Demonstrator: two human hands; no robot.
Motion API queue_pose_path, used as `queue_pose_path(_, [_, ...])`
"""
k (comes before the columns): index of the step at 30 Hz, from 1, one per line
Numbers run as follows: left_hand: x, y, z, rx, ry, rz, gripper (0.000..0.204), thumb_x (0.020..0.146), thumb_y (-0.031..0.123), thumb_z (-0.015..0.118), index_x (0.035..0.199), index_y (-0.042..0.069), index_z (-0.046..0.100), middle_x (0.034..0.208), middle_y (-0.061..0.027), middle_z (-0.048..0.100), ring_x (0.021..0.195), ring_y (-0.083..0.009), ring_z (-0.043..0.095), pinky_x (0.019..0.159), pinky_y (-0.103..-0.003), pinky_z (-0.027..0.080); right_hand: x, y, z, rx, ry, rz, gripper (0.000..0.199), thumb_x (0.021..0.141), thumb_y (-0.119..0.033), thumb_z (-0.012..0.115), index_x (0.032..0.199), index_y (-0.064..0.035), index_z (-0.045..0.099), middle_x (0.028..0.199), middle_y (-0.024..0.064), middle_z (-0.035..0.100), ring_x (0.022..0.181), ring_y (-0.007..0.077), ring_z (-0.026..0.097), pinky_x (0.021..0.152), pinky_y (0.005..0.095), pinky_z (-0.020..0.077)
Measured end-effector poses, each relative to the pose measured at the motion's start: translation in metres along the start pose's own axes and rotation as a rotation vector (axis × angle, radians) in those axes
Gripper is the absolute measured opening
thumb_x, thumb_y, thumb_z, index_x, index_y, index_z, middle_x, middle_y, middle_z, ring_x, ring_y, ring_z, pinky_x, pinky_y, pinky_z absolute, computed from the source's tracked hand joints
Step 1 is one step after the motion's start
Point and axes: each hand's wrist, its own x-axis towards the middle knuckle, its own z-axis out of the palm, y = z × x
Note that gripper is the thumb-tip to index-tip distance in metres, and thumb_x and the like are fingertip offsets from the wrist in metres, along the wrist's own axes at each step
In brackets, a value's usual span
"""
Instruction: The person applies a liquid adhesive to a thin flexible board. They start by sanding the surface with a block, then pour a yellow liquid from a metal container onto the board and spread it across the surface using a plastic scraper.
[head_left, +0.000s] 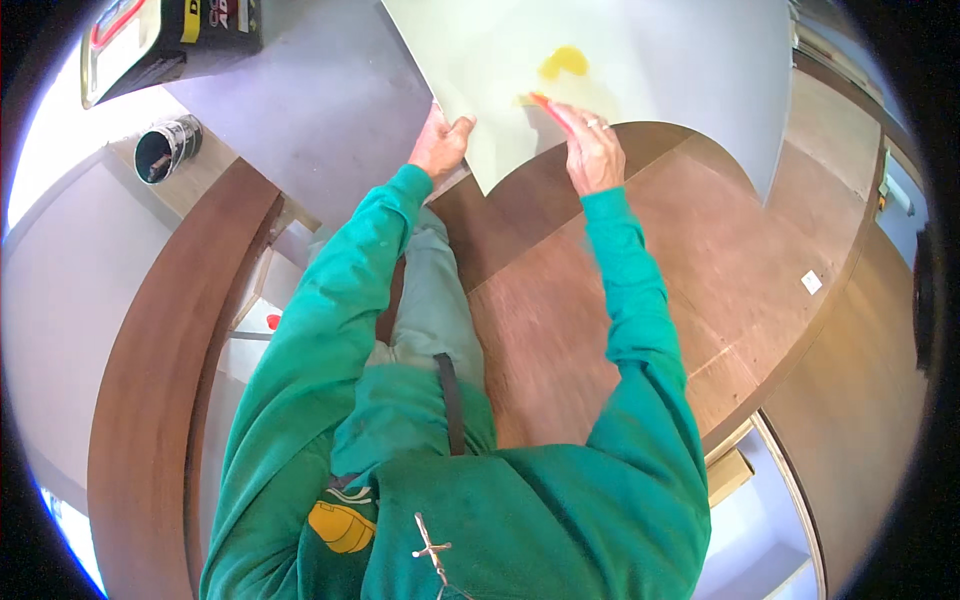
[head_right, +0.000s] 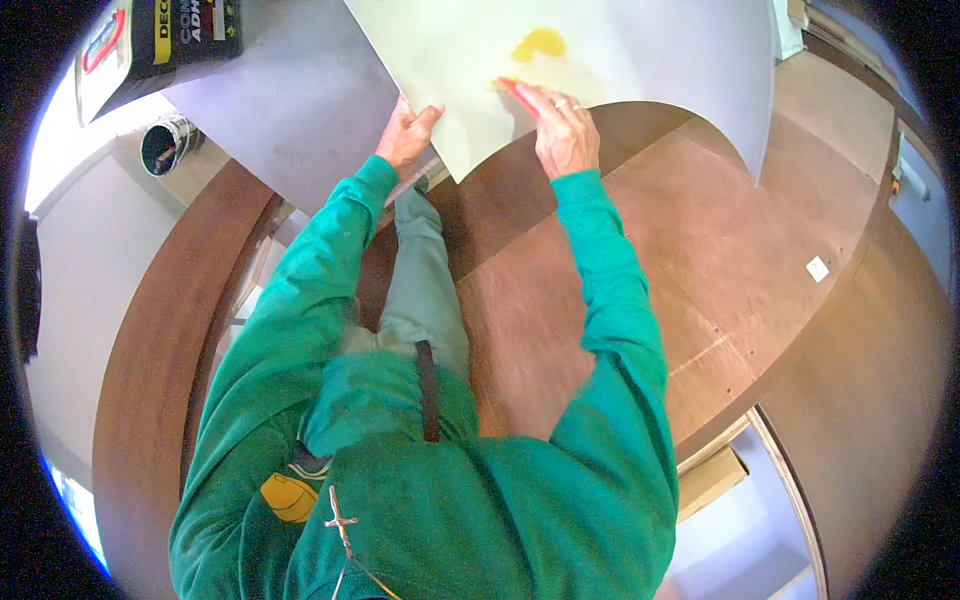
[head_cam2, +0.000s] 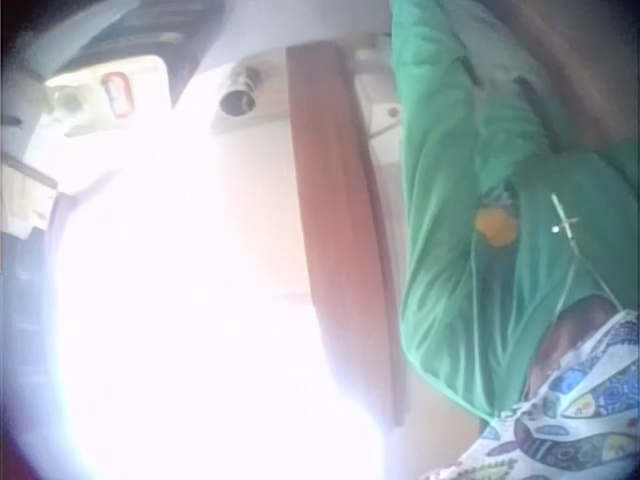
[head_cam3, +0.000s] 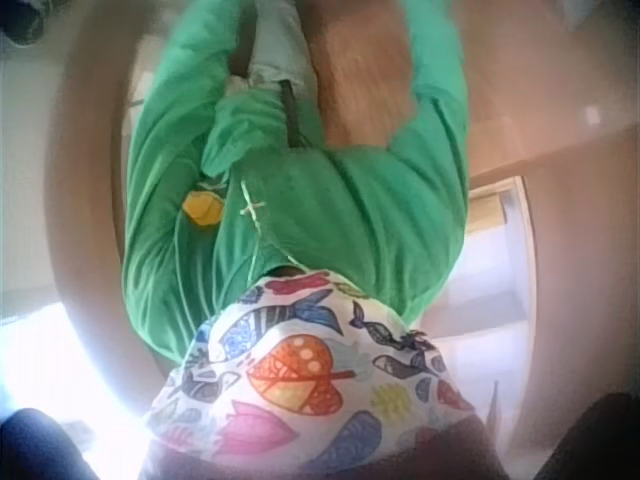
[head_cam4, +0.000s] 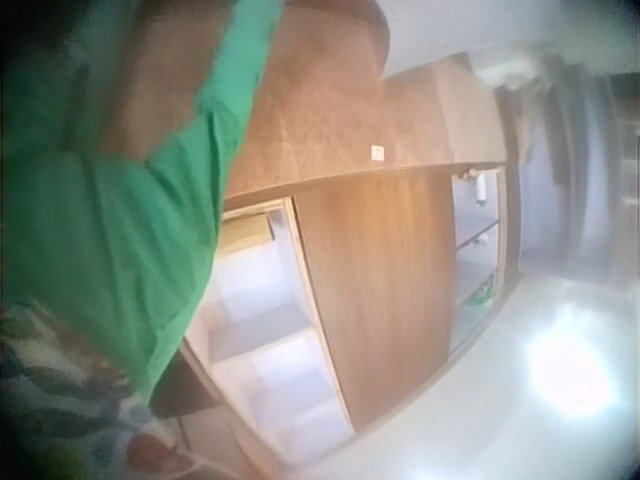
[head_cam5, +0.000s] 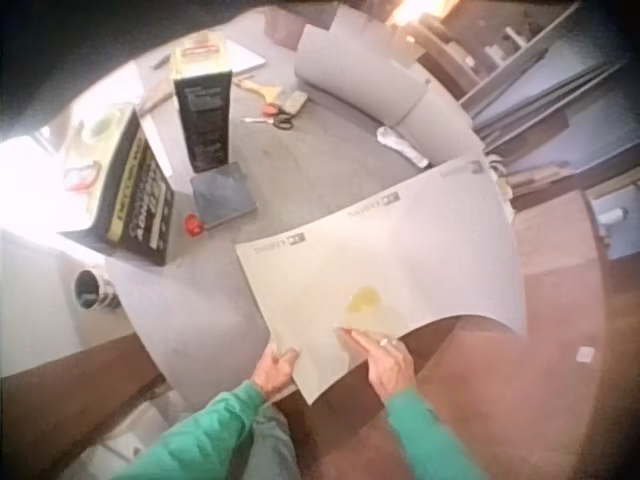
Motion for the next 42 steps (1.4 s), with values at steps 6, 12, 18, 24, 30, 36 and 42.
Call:
queue_pose_path(6, [0.009, -0.008, -0.001, 0.113, -0.047, 0.079, 0.05, 0.098, 0.015, 0.062, 0.141, -0.002, 0.042, 0.133, -0.0127, 0.058, 0.12, -0.0213, 0.056, 0.104, -0.035, 0.044, 0.002, 0.021, 0.027, -0.105, 0.029, 0.136, 0.04, 0.086, 0.0, 0.057, 0.121, -0.017, 0.07, 0.114, 0.0082, 0.071, 0.104, 0.0305, 0.067, 0.09, 0.0423, 0.054])
queue_pose_path(12, [0.018, -0.025, -0.007, 0.166, -0.051, 0.065, 0.043, 0.1, 0.016, 0.059, 0.137, -0.003, 0.047, 0.128, -0.0111, 0.062, 0.119, -0.02, 0.056, 0.104, -0.036, 0.044, -0.022, -0.023, 0.042, -0.057, 0.089, 0.139, 0.038, 0.087, -0.002, 0.059, 0.12, -0.0186, 0.07, 0.115, 0.0047, 0.071, 0.105, 0.0285, 0.067, 0.09, 0.041, 0.0542])
queue_pose_path(18, [0.017, -0.025, -0.004, 0.145, -0.04, 0.065, 0.046, 0.1, 0.017, 0.057, 0.138, -0.006, 0.046, 0.131, -0.0194, 0.06, 0.124, -0.027, 0.055, 0.109, -0.038, 0.04, -0.043, -0.014, 0.008, 0.02, -0.068, 0.053, 0.037, 0.086, -0.001, 0.061, 0.118, -0.0178, 0.072, 0.118, 0.0049, 0.071, 0.105, 0.0265, 0.067, 0.089, 0.0389, 0.0535])
queue_pose_path(24, [0.016, -0.024, -0.005, 0.191, -0.028, 0.071, 0.044, 0.1, 0.019, 0.057, 0.138, -0.003, 0.048, 0.131, -0.0186, 0.061, 0.123, -0.0274, 0.056, 0.107, -0.039, 0.041, -0.018, -0.017, -0.013, -0.043, 0.008, -0.105, 0.044, 0.085, 0.0, 0.063, 0.123, -0.0214, 0.071, 0.124, -0.0018, 0.069, 0.118, 0.019, 0.062, 0.107, 0.0421, 0.0436])
queue_pose_path(30, [0.021, -0.027, -0.014, 0.255, 0.004, 0.06, 0.05, 0.101, 0.031, 0.057, 0.139, -0.002, 0.05, 0.131, -0.0217, 0.061, 0.124, -0.0316, 0.057, 0.106, -0.039, 0.042, -0.014, 0.012, 0.01, -0.088, -0.205, -0.242, 0.053, 0.082, 0.001, 0.064, 0.128, -0.0253, 0.069, 0.126, -0.0007, 0.068, 0.119, 0.0205, 0.062, 0.109, 0.0441, 0.042])
queue_pose_path(36, [0.008, -0.002, -0.009, 0.329, 0.043, 0.004, 0.05, 0.103, 0.037, 0.054, 0.134, -0.003, 0.054, 0.123, -0.0211, 0.067, 0.118, -0.0322, 0.061, 0.103, -0.04, 0.045, 0.014, 0.004, 0.005, -0.002, -0.042, -0.149, 0.052, 0.08, 0.006, 0.063, 0.123, -0.0221, 0.072, 0.123, 0.0025, 0.07, 0.115, 0.025, 0.064, 0.099, 0.042, 0.0486])
queue_pose_path(42, [0.017, -0.021, -0.014, 0.211, 0.001, 0.064, 0.048, 0.106, 0.036, 0.052, 0.13, -0.005, 0.058, 0.118, -0.0121, 0.069, 0.108, -0.0195, 0.061, 0.097, -0.036, 0.048, 0.008, 0.008, 0.033, -0.089, -0.069, -0.181, 0.048, 0.085, -0.001, 0.06, 0.123, -0.0279, 0.072, 0.124, -0.0018, 0.07, 0.116, 0.0224, 0.064, 0.102, 0.0429, 0.0464])
